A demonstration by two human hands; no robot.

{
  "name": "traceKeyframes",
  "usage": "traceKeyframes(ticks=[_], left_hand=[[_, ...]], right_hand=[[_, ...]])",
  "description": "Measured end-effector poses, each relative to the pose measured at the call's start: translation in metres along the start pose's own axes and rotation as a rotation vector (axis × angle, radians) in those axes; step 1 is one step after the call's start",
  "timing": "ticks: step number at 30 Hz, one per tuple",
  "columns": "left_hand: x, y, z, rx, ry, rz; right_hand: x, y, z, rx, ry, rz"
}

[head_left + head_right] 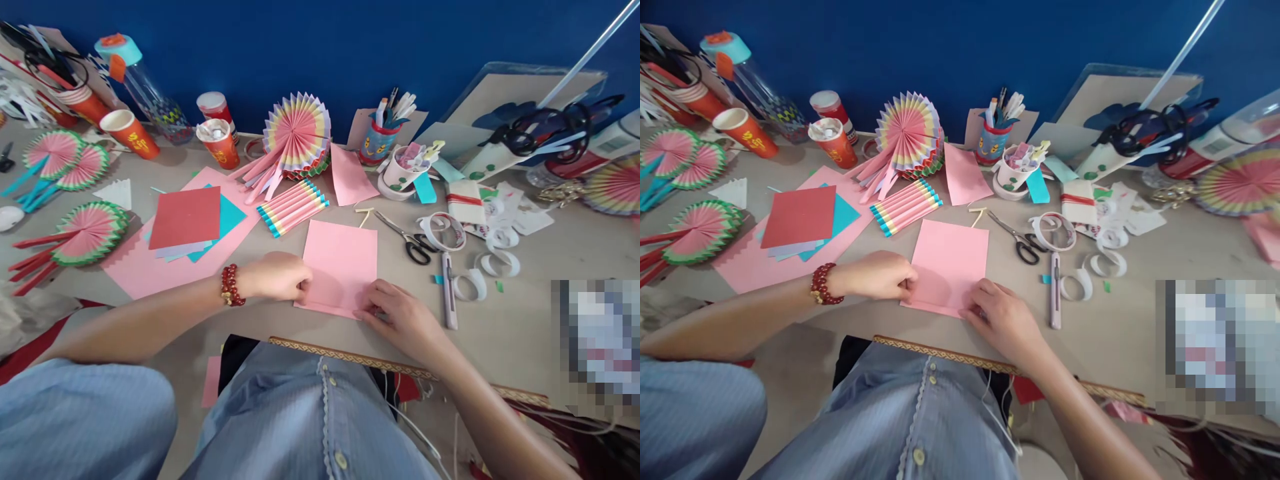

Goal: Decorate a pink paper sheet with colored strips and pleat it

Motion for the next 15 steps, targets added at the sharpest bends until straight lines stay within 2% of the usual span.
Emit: traceKeyframes(ticks=[15], left_hand=[[0.005, -0.010, 0.021, -0.166, 0.001, 0.087]], right_hand=[[0.001, 0.000, 0.000, -0.035, 0.021, -0.007]])
Point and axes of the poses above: each hand's wrist, its own y-axis towards the middle knuckle, its own z-axis out of the palm, x = y × z, the point moved 2 cm from there along y, towards the middle knuckle, and after that the axes turned 7 degrees about y, right-handed, at the moved point
